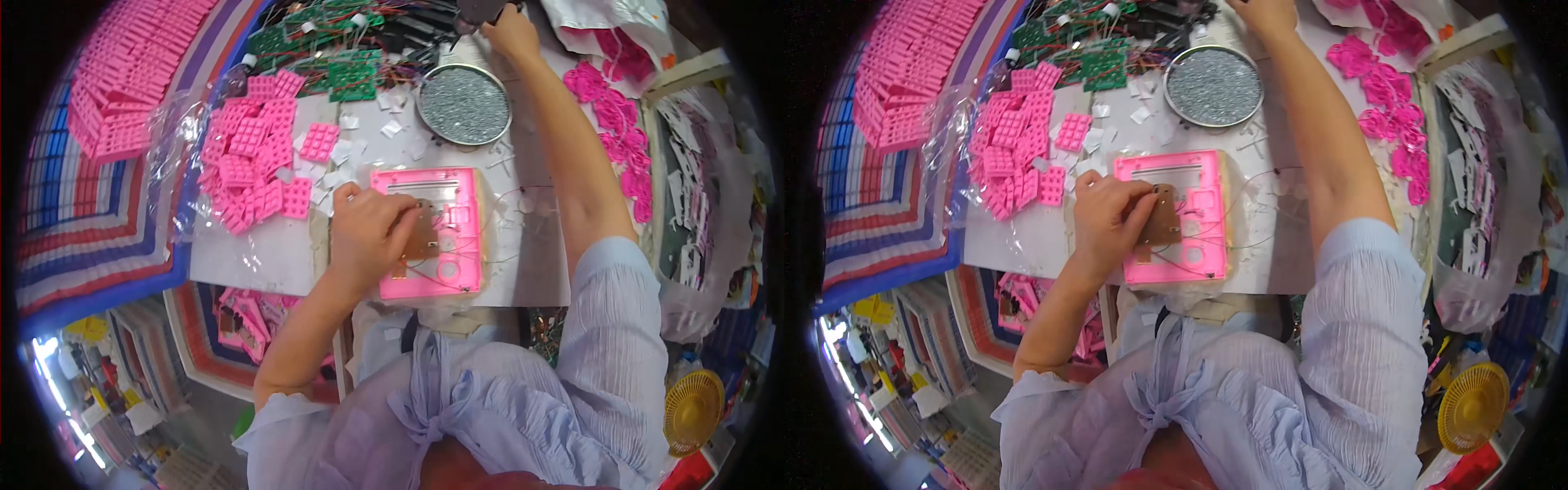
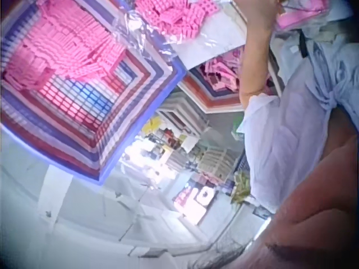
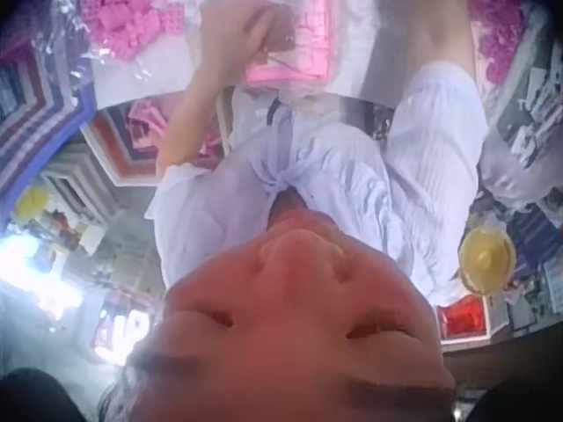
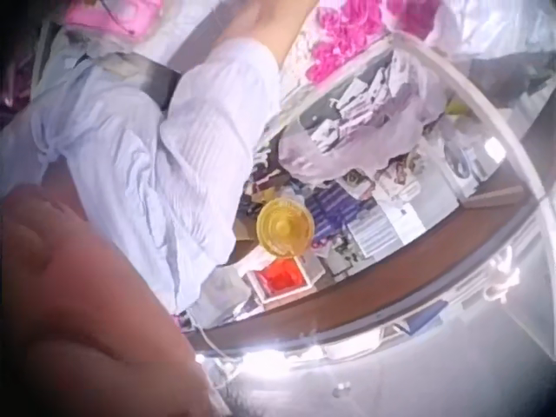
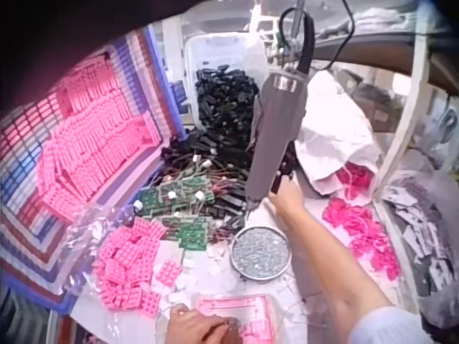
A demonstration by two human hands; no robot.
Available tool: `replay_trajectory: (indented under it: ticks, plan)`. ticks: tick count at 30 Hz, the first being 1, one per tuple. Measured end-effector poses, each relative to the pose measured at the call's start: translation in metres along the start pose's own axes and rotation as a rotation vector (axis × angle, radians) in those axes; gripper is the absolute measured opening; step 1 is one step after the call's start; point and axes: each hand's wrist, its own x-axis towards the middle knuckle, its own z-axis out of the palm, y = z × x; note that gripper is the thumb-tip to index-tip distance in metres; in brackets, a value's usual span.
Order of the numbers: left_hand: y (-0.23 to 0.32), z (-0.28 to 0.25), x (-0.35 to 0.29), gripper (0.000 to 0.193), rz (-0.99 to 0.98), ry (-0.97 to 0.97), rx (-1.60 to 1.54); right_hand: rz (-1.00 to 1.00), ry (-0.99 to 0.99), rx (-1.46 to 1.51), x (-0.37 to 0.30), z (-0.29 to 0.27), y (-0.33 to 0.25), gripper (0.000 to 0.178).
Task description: Assembling components into a pink toy housing, including a circuit board and buttons, using an electric screwdriver.
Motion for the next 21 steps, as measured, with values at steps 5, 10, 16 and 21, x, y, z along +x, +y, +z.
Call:
replay_trajectory:
  ticks: [5,10,16,21]
  plan:
    - [0.002,0.002,0.006,0.008,0.041,0.032,-0.001,-0.002,-0.171,-0.072,0.023,-0.003,0.074,0.06]
    - [-0.012,-0.008,-0.004,0.008,-0.045,0.127,-0.098,-0.087,-0.219,0.753,-0.106,-0.126,0.039,0.038]
    - [-0.023,-0.012,0.005,0.01,-0.132,0.04,-0.369,-0.38,-0.705,0.745,-0.233,-0.214,-0.031,0.052]
    - [-0.026,-0.021,0.007,0.011,0.015,-0.088,-0.351,-0.601,-0.675,0.565,-0.223,-0.2,-0.06,0.055]
